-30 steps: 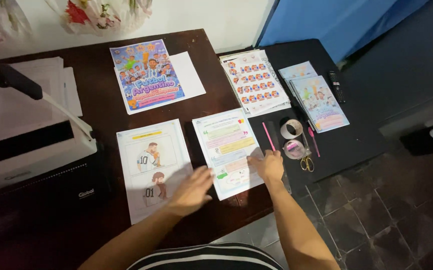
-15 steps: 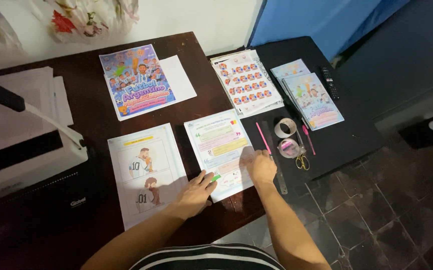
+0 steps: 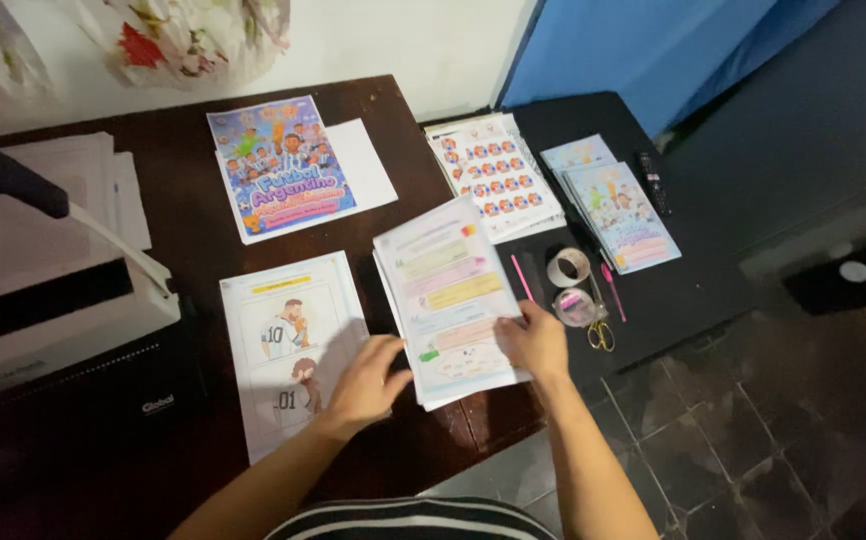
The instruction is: Organizing and aligning printed sheets and covers in preparation for manual book binding.
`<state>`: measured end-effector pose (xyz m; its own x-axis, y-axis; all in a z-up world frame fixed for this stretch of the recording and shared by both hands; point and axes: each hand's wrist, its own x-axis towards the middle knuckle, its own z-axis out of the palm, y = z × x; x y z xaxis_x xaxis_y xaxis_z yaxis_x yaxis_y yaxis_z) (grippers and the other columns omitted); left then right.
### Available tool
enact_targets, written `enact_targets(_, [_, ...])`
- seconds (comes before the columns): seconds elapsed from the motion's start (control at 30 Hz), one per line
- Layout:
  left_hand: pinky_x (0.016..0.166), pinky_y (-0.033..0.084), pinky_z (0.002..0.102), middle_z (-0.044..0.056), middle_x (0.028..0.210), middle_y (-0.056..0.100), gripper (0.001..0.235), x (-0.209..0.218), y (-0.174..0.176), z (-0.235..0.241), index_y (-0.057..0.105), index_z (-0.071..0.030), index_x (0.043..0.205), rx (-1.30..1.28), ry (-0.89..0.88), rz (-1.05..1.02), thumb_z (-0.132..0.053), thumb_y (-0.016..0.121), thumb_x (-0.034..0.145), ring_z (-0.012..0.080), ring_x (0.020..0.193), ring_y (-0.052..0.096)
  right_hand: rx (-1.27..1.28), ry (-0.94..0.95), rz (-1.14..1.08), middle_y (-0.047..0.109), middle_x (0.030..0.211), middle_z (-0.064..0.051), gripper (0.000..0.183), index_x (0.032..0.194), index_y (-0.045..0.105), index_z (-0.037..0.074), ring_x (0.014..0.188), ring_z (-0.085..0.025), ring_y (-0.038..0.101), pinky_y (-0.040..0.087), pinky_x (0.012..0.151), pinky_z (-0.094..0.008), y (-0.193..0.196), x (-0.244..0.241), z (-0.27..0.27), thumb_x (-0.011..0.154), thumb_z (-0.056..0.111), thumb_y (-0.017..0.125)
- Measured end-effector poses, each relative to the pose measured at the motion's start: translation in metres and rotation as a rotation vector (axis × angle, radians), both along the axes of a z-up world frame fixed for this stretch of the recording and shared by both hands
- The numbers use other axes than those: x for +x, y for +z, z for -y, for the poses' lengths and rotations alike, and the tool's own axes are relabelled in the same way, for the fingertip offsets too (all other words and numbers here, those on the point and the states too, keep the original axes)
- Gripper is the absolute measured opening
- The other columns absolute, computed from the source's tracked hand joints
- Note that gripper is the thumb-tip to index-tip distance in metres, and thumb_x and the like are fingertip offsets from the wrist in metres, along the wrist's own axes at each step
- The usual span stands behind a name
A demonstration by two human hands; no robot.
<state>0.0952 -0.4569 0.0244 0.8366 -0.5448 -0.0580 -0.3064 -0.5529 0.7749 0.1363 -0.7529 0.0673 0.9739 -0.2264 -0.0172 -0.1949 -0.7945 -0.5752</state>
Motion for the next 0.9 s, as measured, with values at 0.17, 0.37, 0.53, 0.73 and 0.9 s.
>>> enact_targets(0.17, [0.096,0.060,0.042,0.014,0.129,0.065,0.065,-0.021,0.006,-0.029,0.058,-0.003,0.128,-0.208,0.668,-0.258,-0.039,0.078,0.078,0.0256,0.117,0.068,0.537,-0.122,0.102,0.074,0.087,-0.014,0.015,0.104,0.072,0.001,0.072,-0.016,0.062,0.050,0.063,-0.030,0.031,-0.024,-0.041,0.092,0.009,0.076])
enact_targets(0.37, [0.093,0.057,0.037,0.020,0.125,0.068,0.042,-0.018,0.086,-0.090,0.057,-0.001,0.128,-1.202,0.664,-0.548,-0.017,0.066,0.089,0.0226,0.111,0.068,1.186,-0.050,0.196,0.074,0.115,-0.010,0.033,0.124,0.066,0.000,0.100,-0.016,0.069,0.055,0.090,-0.032,0.028,-0.047,-0.196,0.091,-0.002,0.070])
enact_targets(0.53, [0.091,0.056,0.033,0.011,0.118,0.071,0.036,-0.010,0.101,-0.224,0.062,0.004,0.123,-1.337,0.859,-0.120,-0.001,0.072,0.089,0.0181,0.105,0.068,0.975,0.236,0.253,0.069,0.129,-0.014,0.038,0.128,0.062,0.002,0.116,-0.021,0.066,0.051,0.102,-0.036,0.065,-0.031,-0.219,0.091,-0.008,0.067])
enact_targets(0.73, [0.077,0.058,0.029,0.007,0.101,0.079,0.024,-0.048,0.086,-0.362,0.073,-0.002,0.111,-0.701,0.975,0.089,-0.010,0.077,0.088,0.0122,0.086,0.071,0.907,0.508,-0.044,0.076,0.105,-0.009,0.027,0.110,0.071,-0.002,0.096,-0.016,0.070,0.057,0.089,-0.033,0.080,0.005,-0.278,0.083,-0.006,0.075])
enact_targets(0.9, [0.081,0.058,0.033,0.008,0.098,0.079,0.027,-0.075,0.047,-0.426,0.072,-0.001,0.109,-0.499,0.947,0.261,-0.015,0.079,0.088,0.0149,0.089,0.073,0.851,0.536,-0.040,0.078,0.105,-0.011,0.020,0.111,0.075,-0.003,0.094,-0.016,0.069,0.056,0.085,-0.033,0.012,-0.001,-0.367,0.092,0.000,0.074])
